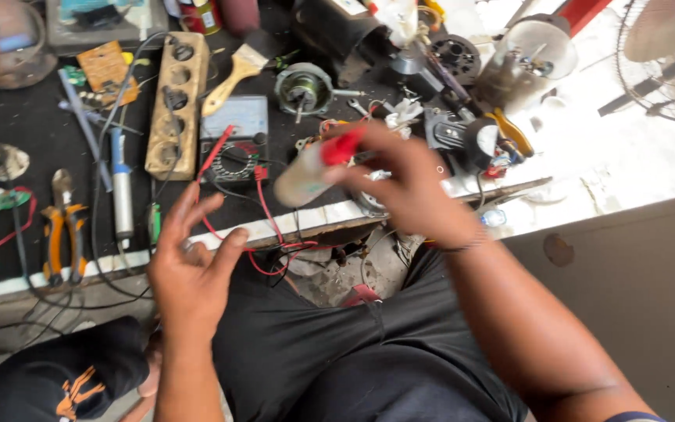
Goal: Repairing the stator wiring and internal components of a small electric motor using pliers and a screwdriver.
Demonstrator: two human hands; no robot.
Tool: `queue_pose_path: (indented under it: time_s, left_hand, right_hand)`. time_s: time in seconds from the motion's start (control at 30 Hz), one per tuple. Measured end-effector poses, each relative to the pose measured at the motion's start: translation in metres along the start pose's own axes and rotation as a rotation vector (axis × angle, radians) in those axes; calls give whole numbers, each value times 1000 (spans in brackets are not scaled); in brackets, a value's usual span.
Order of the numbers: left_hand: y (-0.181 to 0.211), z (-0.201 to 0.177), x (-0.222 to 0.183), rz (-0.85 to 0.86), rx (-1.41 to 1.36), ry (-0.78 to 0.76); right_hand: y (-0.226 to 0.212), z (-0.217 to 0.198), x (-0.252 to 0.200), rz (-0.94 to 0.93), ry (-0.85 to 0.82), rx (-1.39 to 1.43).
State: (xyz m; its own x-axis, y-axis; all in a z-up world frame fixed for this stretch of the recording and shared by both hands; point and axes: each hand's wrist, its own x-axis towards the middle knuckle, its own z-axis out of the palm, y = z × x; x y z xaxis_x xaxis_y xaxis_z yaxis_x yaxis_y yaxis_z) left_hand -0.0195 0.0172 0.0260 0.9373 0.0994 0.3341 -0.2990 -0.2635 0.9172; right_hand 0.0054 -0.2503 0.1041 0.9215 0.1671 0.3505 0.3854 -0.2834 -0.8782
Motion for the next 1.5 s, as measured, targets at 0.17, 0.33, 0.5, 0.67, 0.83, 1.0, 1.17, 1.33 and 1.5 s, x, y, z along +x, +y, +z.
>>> queue_pose_path:
  time_s: [0.17, 0.33, 0.5, 0.67, 0.83, 1.0, 1.17, 1.33, 1.5]
  left_hand:
    - [31, -15, -15, -136, 61, -67]
    - [30, -14, -26, -141, 95, -145]
    - [34, -7, -29, -109, 241, -250]
    - [34, -4, -36, -125, 240, -239]
    - [23, -11, -47, -140, 232, -228]
    - [23, -10, -50, -238, 226, -209]
    - [24, -6, -49, -235, 234, -228]
    - [17, -6, -48, -190, 218, -246]
    - [22, -5, -47, -248, 230, -250]
  right_hand:
    - [23, -152, -45, 241, 262, -263]
    - [99, -253, -77, 428, 590, -578]
    - [132, -264, -85, 648, 664, -627]
    - [159, -261, -74, 624, 648, -536]
    - [158, -251, -62, 615, 619, -527]
    - [154, -247, -55, 647, 575, -506]
    - [157, -250, -52, 638, 510, -606]
    - [157, -253, -56, 628, 512, -612]
    - [118, -252, -65, 523, 553, -548]
